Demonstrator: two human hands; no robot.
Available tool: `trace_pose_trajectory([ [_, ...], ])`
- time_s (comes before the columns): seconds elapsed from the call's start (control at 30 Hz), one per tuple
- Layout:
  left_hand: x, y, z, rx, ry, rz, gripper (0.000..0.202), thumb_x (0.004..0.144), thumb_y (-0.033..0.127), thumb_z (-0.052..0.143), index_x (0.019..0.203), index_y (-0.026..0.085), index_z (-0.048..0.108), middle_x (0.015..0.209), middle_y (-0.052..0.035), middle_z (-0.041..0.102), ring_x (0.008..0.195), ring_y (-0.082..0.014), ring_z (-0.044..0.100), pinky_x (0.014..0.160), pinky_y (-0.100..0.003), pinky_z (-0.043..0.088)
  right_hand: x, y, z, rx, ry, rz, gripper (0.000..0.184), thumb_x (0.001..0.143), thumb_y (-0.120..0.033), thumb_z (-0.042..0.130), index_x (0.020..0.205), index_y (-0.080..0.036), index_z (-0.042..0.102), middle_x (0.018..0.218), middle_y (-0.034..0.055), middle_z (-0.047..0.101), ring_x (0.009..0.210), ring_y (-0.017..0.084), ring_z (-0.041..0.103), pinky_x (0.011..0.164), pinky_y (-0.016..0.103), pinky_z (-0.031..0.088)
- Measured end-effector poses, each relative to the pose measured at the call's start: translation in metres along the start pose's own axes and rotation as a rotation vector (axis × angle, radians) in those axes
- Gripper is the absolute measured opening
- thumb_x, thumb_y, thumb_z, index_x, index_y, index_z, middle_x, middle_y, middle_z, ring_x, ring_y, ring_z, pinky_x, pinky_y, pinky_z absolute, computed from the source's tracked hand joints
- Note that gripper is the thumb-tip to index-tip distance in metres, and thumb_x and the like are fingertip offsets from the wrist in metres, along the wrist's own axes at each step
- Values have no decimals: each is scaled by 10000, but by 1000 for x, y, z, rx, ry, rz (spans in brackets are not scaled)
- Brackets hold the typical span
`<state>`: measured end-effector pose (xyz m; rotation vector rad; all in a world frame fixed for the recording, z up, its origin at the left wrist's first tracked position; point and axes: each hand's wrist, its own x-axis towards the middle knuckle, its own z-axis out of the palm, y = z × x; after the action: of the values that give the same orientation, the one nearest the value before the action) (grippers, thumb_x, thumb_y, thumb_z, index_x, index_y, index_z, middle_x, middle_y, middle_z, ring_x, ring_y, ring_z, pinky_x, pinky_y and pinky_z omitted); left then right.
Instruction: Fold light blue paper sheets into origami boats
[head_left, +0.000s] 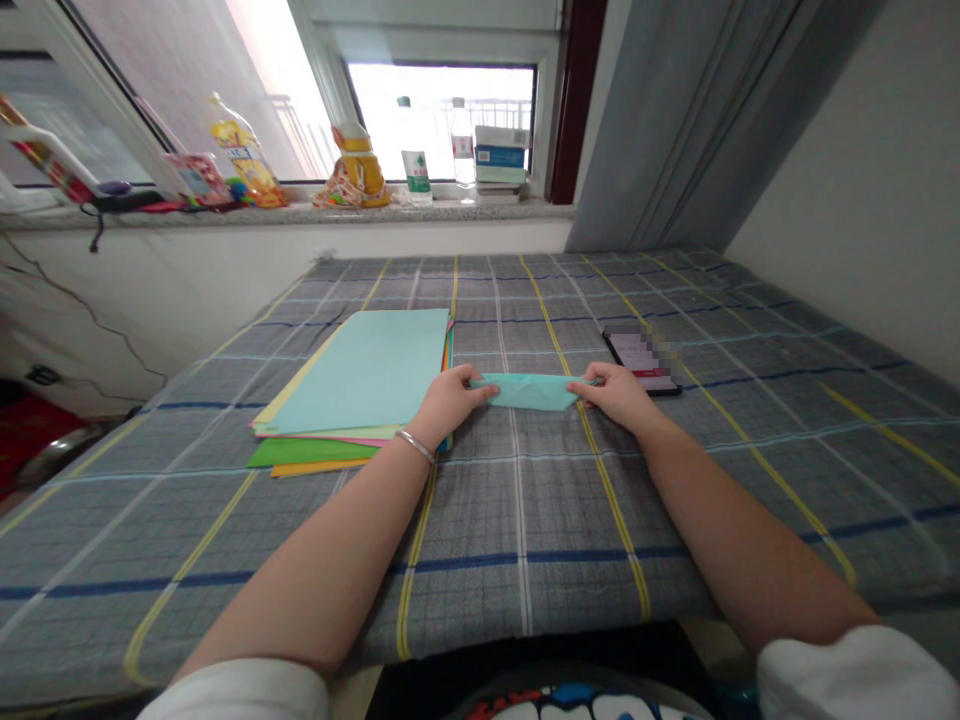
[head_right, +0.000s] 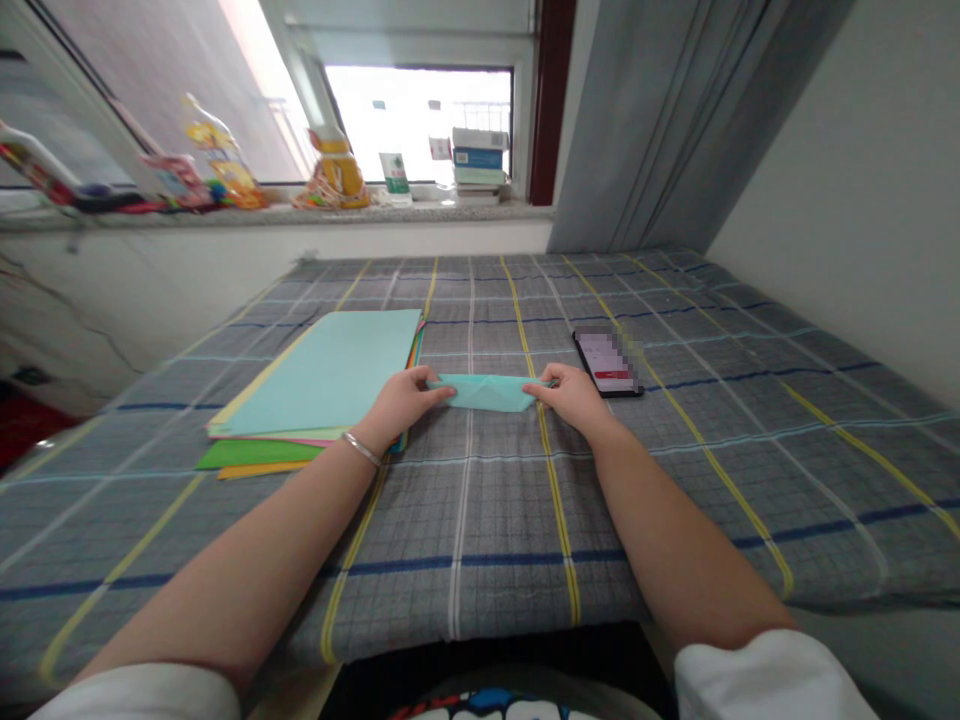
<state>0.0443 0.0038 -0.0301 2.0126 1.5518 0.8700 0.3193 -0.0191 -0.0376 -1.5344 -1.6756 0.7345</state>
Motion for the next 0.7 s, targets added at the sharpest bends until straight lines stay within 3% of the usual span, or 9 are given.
trace_pose_trajectory([
  [0.1, 0, 1, 3, -126, 50, -35, 267, 692, 363, 697, 663, 193, 494, 553, 72, 461, 524, -104, 431, 510, -227, 305, 0, -1, 4, 137, 11, 35, 322, 697, -458, 685, 669, -222, 467, 556, -10, 620, 530, 171, 627, 515, 267, 454],
  [0.2, 1, 0, 8, -231, 131, 1, 275, 694, 318, 700, 762, 204, 460, 571, 92, 418, 523, -92, 409, 508, -213, 303, 1, -3, 5, 94, 113, -12, 286, 691, -425, 705, 762, -223, 516, 609, -15, 635, 555, 180, 632, 541, 293, 477],
  [0.33, -3, 6, 13, -302, 215, 91, 364, 682, 258, 722, 875, 227, 415, 615, 104, 420, 536, -86, 439, 520, -209, 340, -2, -12, 1, -283, 205, -309, 285, 695, -356, 738, 942, -248, 646, 866, 41, 704, 841, 247, 638, 778, 418, 481],
  [0.47, -13, 21, 11, -298, 220, 176, 371, 701, 226, 719, 921, 232, 421, 710, 83, 529, 583, -94, 523, 576, -232, 423, -12, -31, -2, -546, 228, -564, 320, 646, -405, 802, 906, -260, 685, 939, 47, 712, 1075, 318, 556, 992, 521, 326],
  [0.57, -19, 29, 8, -267, 180, 301, 268, 769, 238, 670, 784, 218, 403, 809, 37, 628, 737, -125, 616, 670, -255, 469, -18, -44, 1, -594, 176, -583, 302, 656, -428, 796, 865, -248, 675, 942, 50, 710, 1024, 299, 582, 922, 459, 379],
  [0.7, -21, 28, 3, -131, 46, 432, 256, 837, 264, 619, 714, 214, 399, 907, -4, 696, 844, -150, 648, 727, -272, 473, -22, -48, 8, -691, 118, -433, 231, 726, -416, 741, 848, -242, 651, 803, 34, 702, 775, 242, 629, 710, 368, 422],
])
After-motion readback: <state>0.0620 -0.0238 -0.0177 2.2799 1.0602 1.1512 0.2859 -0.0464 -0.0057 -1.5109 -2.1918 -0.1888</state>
